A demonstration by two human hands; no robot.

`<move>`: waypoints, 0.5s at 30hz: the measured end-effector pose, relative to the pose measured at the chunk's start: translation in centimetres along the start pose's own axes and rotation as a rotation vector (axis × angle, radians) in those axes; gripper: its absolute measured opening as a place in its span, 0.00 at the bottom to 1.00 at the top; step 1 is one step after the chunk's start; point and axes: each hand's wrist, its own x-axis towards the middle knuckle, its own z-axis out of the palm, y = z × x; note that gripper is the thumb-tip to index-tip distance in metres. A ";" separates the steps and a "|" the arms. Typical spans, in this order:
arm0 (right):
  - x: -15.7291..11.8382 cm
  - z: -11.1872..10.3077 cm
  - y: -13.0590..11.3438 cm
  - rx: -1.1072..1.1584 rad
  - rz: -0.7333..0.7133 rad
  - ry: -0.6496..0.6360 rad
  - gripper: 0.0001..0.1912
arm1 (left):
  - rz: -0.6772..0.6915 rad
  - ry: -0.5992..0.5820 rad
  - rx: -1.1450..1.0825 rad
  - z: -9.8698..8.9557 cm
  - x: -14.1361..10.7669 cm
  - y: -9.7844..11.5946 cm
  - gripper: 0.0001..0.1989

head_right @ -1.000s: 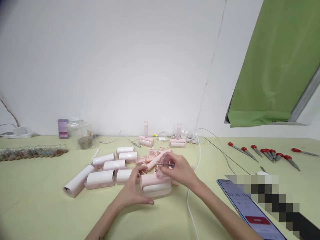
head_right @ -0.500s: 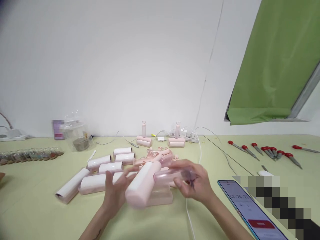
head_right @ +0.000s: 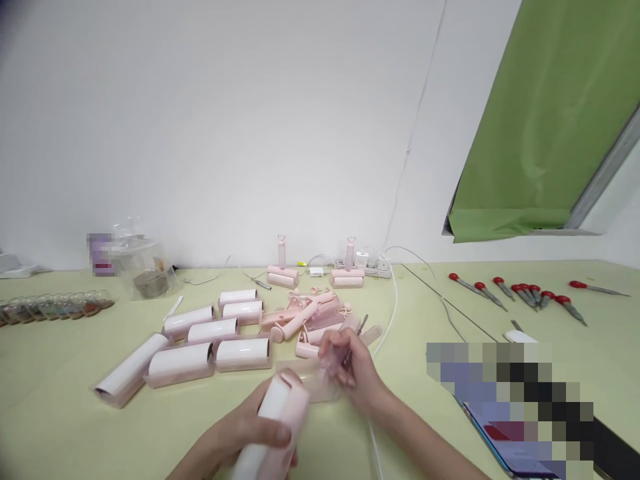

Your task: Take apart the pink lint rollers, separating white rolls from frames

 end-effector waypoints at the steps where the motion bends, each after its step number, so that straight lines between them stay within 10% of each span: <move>1: 1.0 -1.0 0.0 -0.046 -0.005 0.041 0.17 | 0.021 0.016 -0.048 0.0 0.2 0.0 0.32; 8: 8.5 -8.1 1.0 -0.582 0.069 0.227 0.10 | 0.219 0.448 -0.175 -1.0 1.0 1.0 0.27; 15: 10.8 -8.2 3.7 -0.785 0.175 0.047 0.10 | 0.487 0.737 0.335 -1.7 1.1 0.9 0.20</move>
